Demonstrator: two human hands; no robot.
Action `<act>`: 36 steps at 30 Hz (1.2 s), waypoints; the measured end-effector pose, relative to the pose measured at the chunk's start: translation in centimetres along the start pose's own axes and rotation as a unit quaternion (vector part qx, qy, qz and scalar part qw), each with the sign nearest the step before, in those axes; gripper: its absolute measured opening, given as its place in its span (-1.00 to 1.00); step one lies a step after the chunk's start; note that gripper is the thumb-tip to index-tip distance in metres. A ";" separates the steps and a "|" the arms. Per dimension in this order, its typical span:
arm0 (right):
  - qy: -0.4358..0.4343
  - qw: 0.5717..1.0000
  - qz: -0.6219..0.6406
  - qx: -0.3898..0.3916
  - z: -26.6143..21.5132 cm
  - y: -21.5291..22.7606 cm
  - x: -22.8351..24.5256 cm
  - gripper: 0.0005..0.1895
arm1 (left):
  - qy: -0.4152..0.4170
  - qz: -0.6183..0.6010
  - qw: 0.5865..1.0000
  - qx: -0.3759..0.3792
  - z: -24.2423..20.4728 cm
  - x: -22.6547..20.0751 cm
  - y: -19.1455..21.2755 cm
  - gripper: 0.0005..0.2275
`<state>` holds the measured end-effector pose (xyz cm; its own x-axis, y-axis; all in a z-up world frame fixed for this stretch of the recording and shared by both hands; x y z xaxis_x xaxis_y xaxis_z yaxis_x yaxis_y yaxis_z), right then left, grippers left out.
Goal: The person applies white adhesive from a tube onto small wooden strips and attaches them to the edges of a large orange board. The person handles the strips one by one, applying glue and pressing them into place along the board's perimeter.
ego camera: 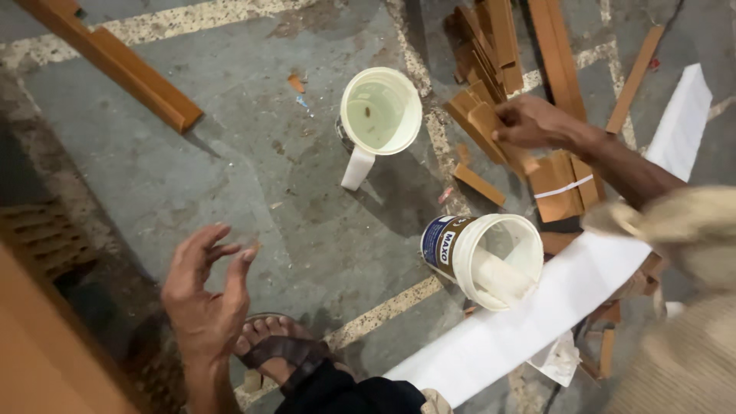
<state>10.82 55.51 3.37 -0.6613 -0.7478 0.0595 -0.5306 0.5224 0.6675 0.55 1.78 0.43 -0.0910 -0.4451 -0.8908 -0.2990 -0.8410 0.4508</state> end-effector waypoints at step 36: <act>0.249 0.766 0.585 0.096 -14.1 -19.6 28.6 -0.47 | 0.081 -0.403 0.899 0.152 -0.1 1.7 -3.5 -0.82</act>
<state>9.82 18.11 2.42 -0.4845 0.2399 0.8412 0.1717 0.9690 -0.1774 1.55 3.95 -2.63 0.4026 0.2113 -0.8907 -0.4536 -0.7991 -0.3946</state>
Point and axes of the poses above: each hand's wrist, its own z-axis towards the middle knuckle, its own y-axis out of the back of the hand, x = y × z, the point moved 1 cm from there along z, towards the middle knuckle, and after that the axes turned 11 degrees about z, right-handed, at the moved point
